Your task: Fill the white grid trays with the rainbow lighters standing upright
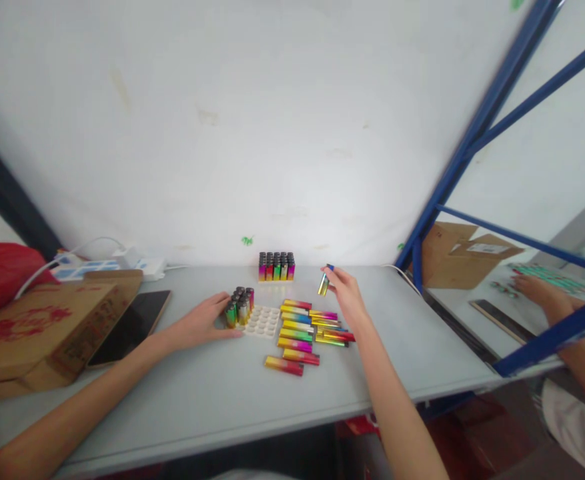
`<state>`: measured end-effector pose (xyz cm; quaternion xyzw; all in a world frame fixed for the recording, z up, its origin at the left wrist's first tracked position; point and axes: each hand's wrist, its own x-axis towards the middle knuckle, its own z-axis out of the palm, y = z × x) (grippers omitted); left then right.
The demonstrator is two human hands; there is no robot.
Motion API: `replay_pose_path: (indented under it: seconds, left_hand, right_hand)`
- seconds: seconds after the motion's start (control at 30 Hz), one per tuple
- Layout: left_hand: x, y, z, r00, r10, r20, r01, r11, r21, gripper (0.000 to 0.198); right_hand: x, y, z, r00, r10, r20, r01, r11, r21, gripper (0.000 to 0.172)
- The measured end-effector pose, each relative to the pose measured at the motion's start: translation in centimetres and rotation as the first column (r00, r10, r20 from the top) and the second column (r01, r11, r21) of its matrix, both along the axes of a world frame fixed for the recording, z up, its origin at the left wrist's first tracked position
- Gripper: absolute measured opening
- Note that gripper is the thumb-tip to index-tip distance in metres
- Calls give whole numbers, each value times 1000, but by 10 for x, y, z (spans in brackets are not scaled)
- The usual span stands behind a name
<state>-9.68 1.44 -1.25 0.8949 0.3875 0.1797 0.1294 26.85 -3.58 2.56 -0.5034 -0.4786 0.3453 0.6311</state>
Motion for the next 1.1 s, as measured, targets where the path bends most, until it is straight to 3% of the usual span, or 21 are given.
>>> replay_pose_path:
  seconds: [0.13, 0.23, 0.37, 0.47, 0.63, 0.87, 0.97, 1.1]
  left_hand:
    - [0, -1, 0, 1000, 2, 6, -2, 1000, 3, 66]
    - [0, -2, 1, 1000, -9, 6, 9, 1000, 17, 65]
    - [0, -3, 3, 999, -17, 30, 17, 1000, 8, 64]
    - [0, -3, 3, 999, -21, 41, 20, 1000, 5, 66]
    - [1, -3, 3, 1000, -15, 7, 15, 1000, 5, 66]
    - [1, -4, 4, 1000, -8, -9, 8, 1000, -2, 63]
    - [1, -6, 5, 1000, -10, -12, 10, 1000, -6, 62]
    - [1, -7, 6, 1000, -18, -15, 18, 1000, 4, 66]
  right_hand:
    - [-44, 17, 15, 965, 190, -181, -192, 981, 7, 51]
    - [-70, 24, 10, 955, 272, -120, -280, 958, -60, 54]
    - [-88, 20, -14, 973, 139, 186, -132, 990, -50, 57]
    - [-93, 14, -26, 911, 2, 413, -22, 999, 43, 60]
    - [-94, 10, -29, 841, -75, 536, 37, 996, 80, 50]
    - [-94, 5, -27, 812, 6, 584, -45, 998, 52, 46]
    - [-97, -1, -25, 810, 132, 572, -176, 984, 23, 40]
    - [-108, -10, -20, 670, 143, 728, -296, 951, 85, 40]
